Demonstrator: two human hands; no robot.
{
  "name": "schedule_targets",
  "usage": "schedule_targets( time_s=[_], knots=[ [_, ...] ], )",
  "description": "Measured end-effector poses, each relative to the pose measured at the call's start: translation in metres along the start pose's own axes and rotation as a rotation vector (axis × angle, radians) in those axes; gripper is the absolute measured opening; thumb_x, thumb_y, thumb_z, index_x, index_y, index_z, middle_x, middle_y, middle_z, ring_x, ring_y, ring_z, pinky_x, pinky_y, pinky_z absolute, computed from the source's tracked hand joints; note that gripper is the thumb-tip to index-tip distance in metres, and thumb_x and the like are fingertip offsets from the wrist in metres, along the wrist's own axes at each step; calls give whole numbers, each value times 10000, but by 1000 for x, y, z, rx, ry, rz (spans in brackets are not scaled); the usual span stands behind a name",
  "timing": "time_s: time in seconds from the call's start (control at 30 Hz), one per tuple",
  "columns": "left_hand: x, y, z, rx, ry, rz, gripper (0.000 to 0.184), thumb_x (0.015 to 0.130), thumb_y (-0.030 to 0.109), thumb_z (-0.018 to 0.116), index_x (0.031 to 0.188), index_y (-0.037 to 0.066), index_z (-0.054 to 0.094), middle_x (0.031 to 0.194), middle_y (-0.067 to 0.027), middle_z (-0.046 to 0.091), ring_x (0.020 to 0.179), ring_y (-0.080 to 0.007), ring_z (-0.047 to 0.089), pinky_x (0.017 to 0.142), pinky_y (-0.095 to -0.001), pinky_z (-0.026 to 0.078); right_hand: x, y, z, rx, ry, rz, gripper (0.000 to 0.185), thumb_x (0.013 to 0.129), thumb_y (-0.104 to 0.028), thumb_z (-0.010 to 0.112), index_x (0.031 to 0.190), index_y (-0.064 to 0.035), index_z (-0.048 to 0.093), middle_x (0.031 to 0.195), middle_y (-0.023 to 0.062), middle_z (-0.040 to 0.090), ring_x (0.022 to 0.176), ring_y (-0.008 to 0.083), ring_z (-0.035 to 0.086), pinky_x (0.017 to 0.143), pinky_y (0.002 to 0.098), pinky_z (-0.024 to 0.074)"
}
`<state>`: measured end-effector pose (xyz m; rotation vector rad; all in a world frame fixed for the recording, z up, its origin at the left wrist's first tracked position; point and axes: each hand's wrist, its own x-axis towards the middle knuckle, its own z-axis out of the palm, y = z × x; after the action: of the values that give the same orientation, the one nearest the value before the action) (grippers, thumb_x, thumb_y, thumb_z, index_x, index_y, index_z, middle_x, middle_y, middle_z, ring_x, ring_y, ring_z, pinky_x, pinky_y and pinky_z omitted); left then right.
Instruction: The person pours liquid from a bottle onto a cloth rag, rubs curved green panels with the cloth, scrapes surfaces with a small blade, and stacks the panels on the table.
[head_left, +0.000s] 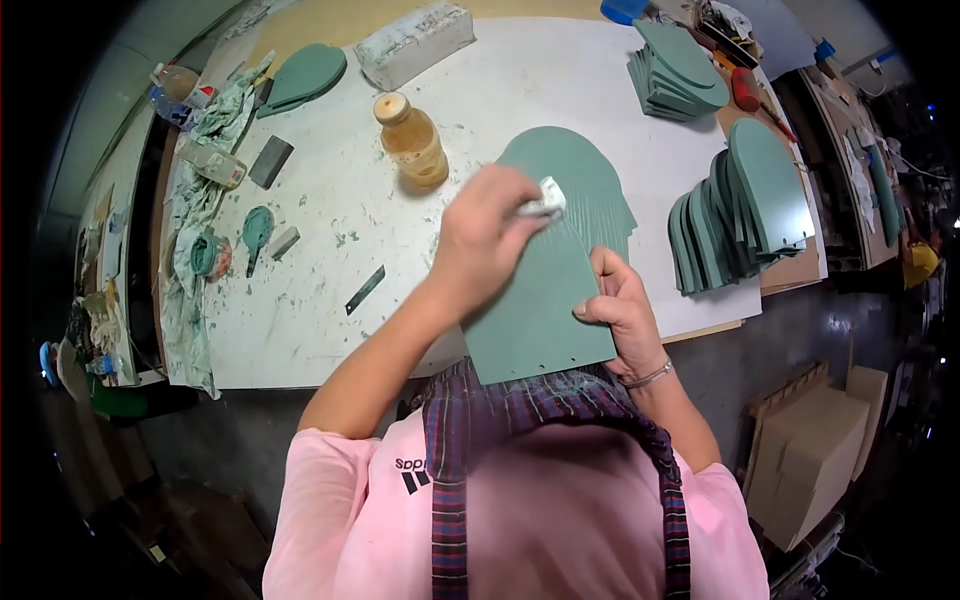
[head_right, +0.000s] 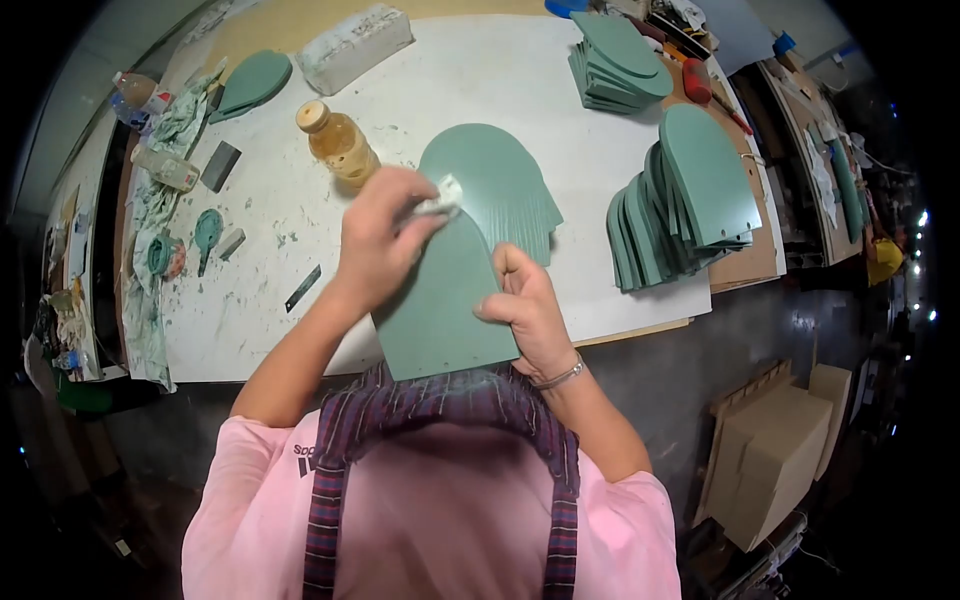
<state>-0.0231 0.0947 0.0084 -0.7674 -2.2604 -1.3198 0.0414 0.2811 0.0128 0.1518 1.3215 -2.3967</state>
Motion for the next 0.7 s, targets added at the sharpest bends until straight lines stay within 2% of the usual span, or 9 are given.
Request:
schedule_targets(
  time_s=[0.1,0.2,0.27,0.3,0.4,0.43,0.57,0.63,0.7],
  knots=[
    [-15,27,2,-113,-85,156,266,645,-93,693,881,25,664,880,-116,613,800,-294,616,671,-346,499,-1,-7,22,-57,102,-1,254,678,96,540,796,-86,406,804,-7,487,711,57,473,634,213,417],
    [-12,8,-5,-122,-65,74,178,675,-25,688,820,28,602,850,-107,572,803,-322,586,682,-395,475,-1,2,10,-89,96,10,262,675,94,545,775,-91,389,780,-15,478,701,56,467,629,213,412],
    [-7,-12,-11,-39,-46,-213,173,671,-20,677,813,32,594,820,-110,543,797,-321,573,690,-398,467,-1,9,-2,-71,7,41,252,673,93,548,779,-86,406,786,-10,500,720,60,490,644,210,420],
    [-12,-9,-10,-35,-38,-215,173,671,-20,677,813,32,594,820,-110,543,797,-321,573,690,-398,467,-2,12,-4,-100,7,49,243,679,93,548,784,-83,417,804,5,531,742,72,522,667,215,443],
    [-23,29,-12,-25,-147,140,131,701,-15,671,818,25,627,798,-124,550,743,-323,577,680,-420,477,0,13,2,-9,46,36,229,689,95,553,799,-73,444,830,35,583,779,101,580,707,233,488],
    [-26,22,-16,-20,-150,140,131,701,-15,671,818,25,627,798,-124,550,743,-323,577,680,-420,477,3,12,5,102,82,9,223,693,97,556,810,-66,460,840,51,603,793,119,606,723,246,510],
    [-41,-40,-45,113,140,-453,130,787,6,667,915,-15,665,882,-132,640,833,-247,630,767,-334,498,6,2,-11,161,115,-85,156,760,60,547,839,-59,484,869,94,625,787,178,641,743,307,559],
    [-59,-56,-43,-51,34,-564,146,805,20,668,946,-19,669,906,-133,652,851,-235,635,781,-327,494,7,8,-25,181,104,-99,125,810,7,550,909,-52,500,957,128,627,852,211,654,779,333,569],
    [-84,-71,-48,-209,-71,-679,164,823,34,669,976,-24,674,931,-134,665,869,-222,640,796,-320,490,-1,7,-19,204,298,20,167,850,-73,562,1011,-50,522,1046,111,611,969,214,628,893,359,528]
  ],
)
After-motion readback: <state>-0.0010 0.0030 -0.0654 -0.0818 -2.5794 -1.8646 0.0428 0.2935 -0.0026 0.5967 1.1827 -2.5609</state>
